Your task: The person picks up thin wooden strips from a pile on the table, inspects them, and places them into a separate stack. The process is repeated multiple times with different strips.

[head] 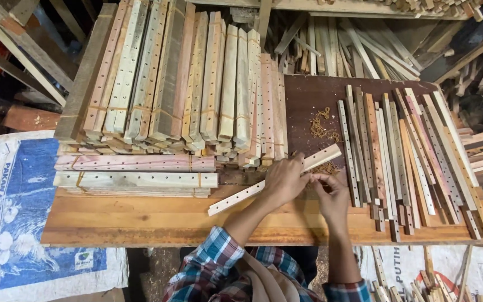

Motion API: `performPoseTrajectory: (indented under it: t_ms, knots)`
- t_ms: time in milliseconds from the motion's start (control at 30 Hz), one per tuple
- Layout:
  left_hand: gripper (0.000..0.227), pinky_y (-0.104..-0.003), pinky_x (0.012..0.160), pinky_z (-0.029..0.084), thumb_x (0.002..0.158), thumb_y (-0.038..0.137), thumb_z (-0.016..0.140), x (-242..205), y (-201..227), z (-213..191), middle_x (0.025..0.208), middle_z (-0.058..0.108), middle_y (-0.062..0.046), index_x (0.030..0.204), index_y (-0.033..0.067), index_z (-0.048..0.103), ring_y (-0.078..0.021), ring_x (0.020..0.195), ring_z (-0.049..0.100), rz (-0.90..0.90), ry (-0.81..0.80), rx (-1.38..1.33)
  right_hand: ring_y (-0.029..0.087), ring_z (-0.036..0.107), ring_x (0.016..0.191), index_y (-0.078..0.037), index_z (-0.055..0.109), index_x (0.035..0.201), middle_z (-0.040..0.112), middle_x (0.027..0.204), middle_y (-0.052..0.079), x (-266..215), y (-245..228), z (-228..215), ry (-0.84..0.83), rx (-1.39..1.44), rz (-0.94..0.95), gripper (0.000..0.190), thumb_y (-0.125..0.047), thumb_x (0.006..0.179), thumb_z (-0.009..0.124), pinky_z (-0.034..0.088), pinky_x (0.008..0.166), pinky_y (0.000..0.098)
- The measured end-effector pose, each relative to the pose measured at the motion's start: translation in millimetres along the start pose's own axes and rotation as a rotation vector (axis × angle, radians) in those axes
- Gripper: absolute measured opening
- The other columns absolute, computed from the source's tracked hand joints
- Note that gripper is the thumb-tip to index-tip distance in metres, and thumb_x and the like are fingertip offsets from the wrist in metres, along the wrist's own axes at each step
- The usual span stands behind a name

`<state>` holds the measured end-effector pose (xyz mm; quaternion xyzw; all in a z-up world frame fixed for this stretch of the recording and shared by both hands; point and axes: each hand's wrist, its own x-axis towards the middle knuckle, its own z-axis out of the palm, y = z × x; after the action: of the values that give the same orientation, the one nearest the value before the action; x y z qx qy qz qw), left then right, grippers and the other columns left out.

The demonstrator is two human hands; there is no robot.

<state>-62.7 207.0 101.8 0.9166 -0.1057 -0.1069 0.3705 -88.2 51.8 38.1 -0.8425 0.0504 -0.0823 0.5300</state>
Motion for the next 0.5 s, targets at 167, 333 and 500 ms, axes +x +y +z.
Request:
performPoseTrajectory:
  t_ms: [167, 333, 500]
  knots:
    - [0.047, -0.060, 0.078, 0.055, 0.089, 0.022, 0.064, -1, -5, 9, 0.088, 0.072, -0.031, 0.130, 0.0008, 0.056, -0.0506, 0.091, 0.072, 0.005, -0.021, 0.027, 0.012, 0.059, 0.081, -0.001, 0.072, 0.099, 0.065, 0.079, 0.006, -18, -21, 16, 0.157, 0.409, 0.116, 0.009, -0.008, 0.101, 0.066, 0.054, 0.085, 0.0322]
    - [0.034, -0.060, 0.078, 0.055, 0.086, 0.021, 0.063, 1, -21, 24, 0.086, 0.072, -0.030, 0.113, 0.0025, 0.057, -0.0513, 0.088, 0.072, 0.021, -0.023, 0.036, 0.008, 0.059, 0.085, -0.006, 0.065, 0.105, 0.062, 0.085, 0.001, -8, 1, 18, 0.213, 0.633, 0.117, 0.007, -0.012, 0.104, 0.061, 0.051, 0.083, 0.0238]
    - [0.030, -0.061, 0.078, 0.053, 0.084, 0.022, 0.062, -4, -14, 10, 0.083, 0.071, -0.031, 0.107, 0.0034, 0.054, -0.0525, 0.087, 0.071, 0.026, 0.028, -0.016, 0.018, 0.070, 0.092, -0.011, 0.060, 0.114, 0.067, 0.084, 0.002, -1, 48, 7, -0.047, 1.157, 0.185, 0.017, -0.011, 0.098, 0.065, 0.053, 0.091, 0.0305]
